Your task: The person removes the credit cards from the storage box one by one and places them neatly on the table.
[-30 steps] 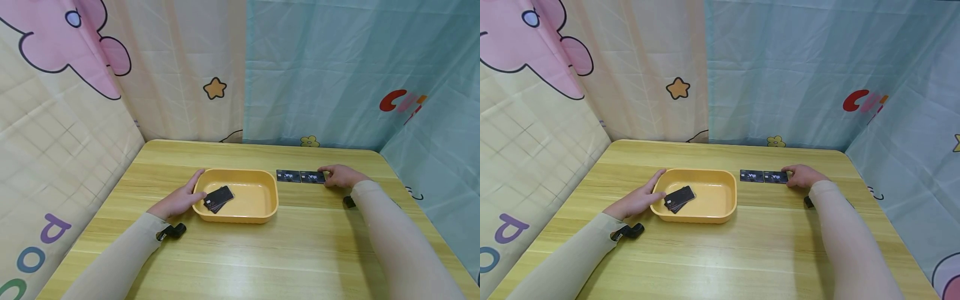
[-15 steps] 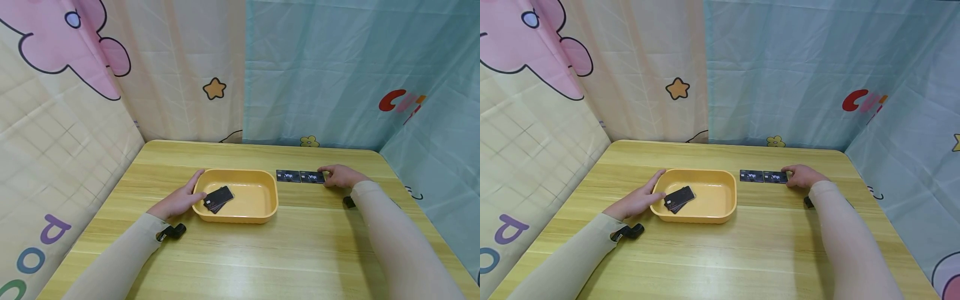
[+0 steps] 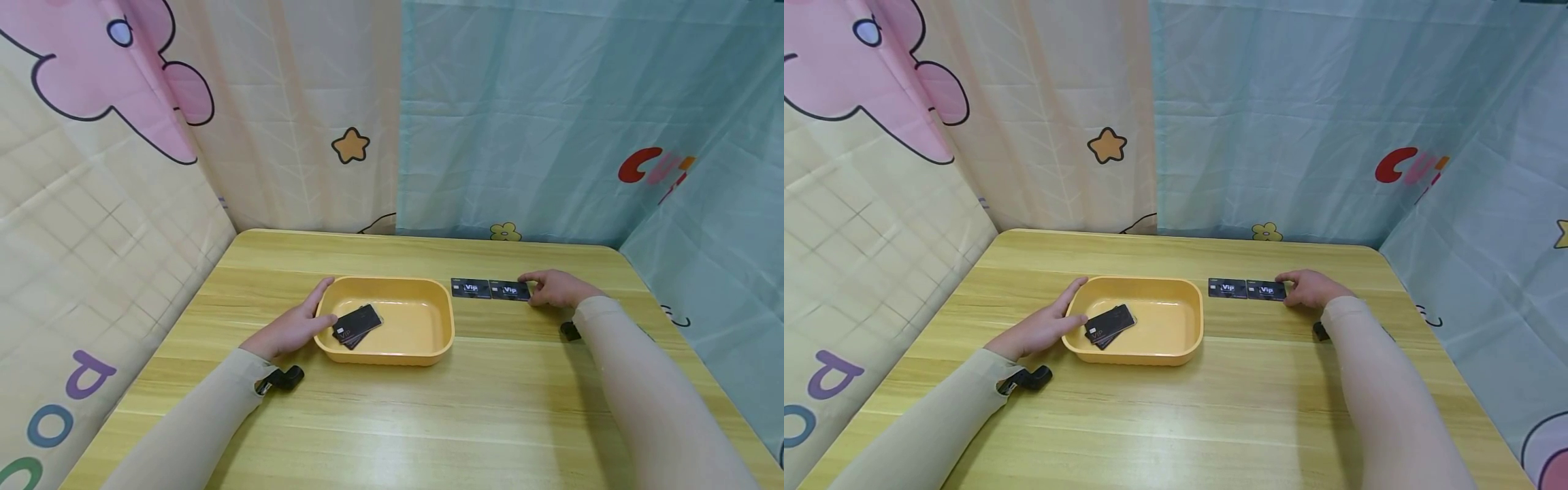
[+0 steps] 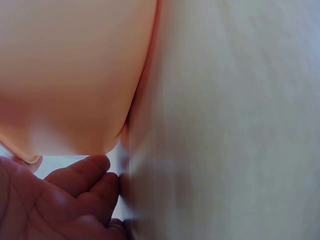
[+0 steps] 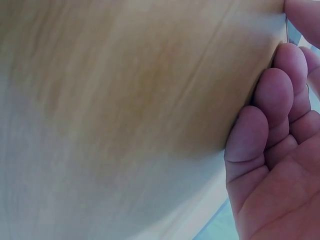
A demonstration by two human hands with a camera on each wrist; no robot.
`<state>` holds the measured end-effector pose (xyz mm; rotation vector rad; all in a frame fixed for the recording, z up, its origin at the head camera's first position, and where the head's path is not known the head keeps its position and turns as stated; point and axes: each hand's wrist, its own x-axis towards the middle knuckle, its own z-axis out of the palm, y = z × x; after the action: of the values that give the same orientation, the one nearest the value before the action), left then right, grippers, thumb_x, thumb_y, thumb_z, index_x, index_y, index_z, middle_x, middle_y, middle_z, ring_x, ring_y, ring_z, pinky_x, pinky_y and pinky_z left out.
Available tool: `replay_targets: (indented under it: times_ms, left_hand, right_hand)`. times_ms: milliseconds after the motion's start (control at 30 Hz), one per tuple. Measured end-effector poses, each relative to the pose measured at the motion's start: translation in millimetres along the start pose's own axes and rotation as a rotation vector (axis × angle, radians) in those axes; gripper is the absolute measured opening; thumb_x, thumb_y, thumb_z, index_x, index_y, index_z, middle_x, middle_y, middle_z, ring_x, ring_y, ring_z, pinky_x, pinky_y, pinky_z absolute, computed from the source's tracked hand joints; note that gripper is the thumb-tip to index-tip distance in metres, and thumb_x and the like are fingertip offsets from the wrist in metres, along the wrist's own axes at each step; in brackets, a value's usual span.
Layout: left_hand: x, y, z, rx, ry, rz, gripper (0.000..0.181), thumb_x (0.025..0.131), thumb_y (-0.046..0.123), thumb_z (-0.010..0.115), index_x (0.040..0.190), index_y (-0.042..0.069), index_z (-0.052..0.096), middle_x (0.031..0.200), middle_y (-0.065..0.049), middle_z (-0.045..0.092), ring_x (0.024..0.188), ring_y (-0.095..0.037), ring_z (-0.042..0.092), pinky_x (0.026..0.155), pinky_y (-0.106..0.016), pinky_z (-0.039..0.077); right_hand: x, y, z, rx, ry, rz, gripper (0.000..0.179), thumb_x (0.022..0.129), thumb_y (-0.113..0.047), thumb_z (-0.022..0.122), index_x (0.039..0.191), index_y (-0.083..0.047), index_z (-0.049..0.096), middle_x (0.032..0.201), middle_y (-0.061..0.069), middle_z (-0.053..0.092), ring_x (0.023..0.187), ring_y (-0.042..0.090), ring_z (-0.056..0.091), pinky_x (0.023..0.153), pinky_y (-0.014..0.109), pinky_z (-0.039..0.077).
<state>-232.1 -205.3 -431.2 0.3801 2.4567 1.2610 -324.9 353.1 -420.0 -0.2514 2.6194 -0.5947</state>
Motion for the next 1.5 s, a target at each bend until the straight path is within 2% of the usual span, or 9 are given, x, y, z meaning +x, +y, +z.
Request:
replay_targets:
  times_ms: [400,867,1067,1200,1300,1433,1500]
  left_hand:
    - [-1.7,-0.1,-1.2,-0.014,0.000,0.005,0.084,0.108,0.032,0.054,0.170,0.030,-0.003,0.178,-0.012,0.008,0.160,-0.041,0.022,0.129,-0.060,0.018]
    - [-2.7,-0.3,-1.3,0.003,0.006,0.007,0.085,0.108,0.032,0.054,0.170,0.029,-0.004,0.178,-0.011,0.007,0.161,-0.040,0.021,0.130,-0.059,0.016]
    - [-2.8,1.6,-0.1,0.006,-0.001,0.000,0.084,0.108,0.033,0.054,0.170,0.031,-0.003,0.178,-0.011,0.009,0.159,-0.039,0.027,0.129,-0.059,0.020]
    - [-2.1,0.9,0.6,0.010,-0.001,0.002,0.085,0.108,0.033,0.054,0.170,0.031,-0.004,0.178,-0.010,0.009,0.159,-0.039,0.026,0.130,-0.059,0.019]
    - [-1.3,-0.6,0.9,0.002,-0.005,0.003,0.085,0.108,0.033,0.054,0.170,0.031,-0.004,0.178,-0.010,0.009,0.160,-0.039,0.025,0.130,-0.059,0.018]
    - [-1.1,-1.3,0.7,0.001,-0.005,0.003,0.085,0.108,0.034,0.054,0.170,0.032,-0.004,0.178,-0.010,0.010,0.159,-0.039,0.026,0.130,-0.059,0.019]
    - [-1.2,-1.2,0.6,0.001,-0.004,0.003,0.085,0.108,0.034,0.054,0.170,0.032,-0.003,0.178,-0.010,0.010,0.159,-0.038,0.028,0.130,-0.059,0.020]
  right_hand:
    - [-1.4,-5,-1,0.006,0.001,0.020,0.068,0.091,-0.017,0.074,0.153,-0.006,0.050,0.090,0.008,0.059,0.075,0.020,0.054,0.069,0.032,0.041]
    - [-4.4,-6,-3,0.020,-0.018,-0.027,0.072,0.091,-0.018,0.075,0.154,0.001,0.046,0.083,0.004,0.057,0.072,0.019,0.052,0.067,0.033,0.041]
    - [-9.5,-4,-9,0.015,-0.040,-0.031,0.082,0.091,-0.026,0.079,0.157,0.002,0.040,0.090,0.006,0.066,0.076,0.019,0.056,0.071,0.033,0.045]
    - [-14.3,-7,-14,0.015,0.008,-0.027,0.082,0.092,-0.029,0.079,0.157,0.002,0.040,0.102,0.010,0.071,0.087,0.021,0.061,0.076,0.033,0.048]
    - [-17.9,-14,-19,0.026,0.058,-0.041,0.077,0.096,-0.031,0.076,0.157,0.001,0.042,0.104,0.012,0.071,0.092,0.026,0.062,0.077,0.034,0.048]
    - [-20.3,-28,-25,0.048,0.096,-0.082,0.074,0.100,-0.033,0.073,0.159,-0.002,0.041,0.100,0.011,0.068,0.093,0.030,0.060,0.077,0.035,0.047]
    - [-20.8,-37,-27,0.072,0.104,-0.104,0.075,0.099,-0.033,0.073,0.160,-0.003,0.040,0.094,0.008,0.064,0.085,0.027,0.057,0.073,0.035,0.045]
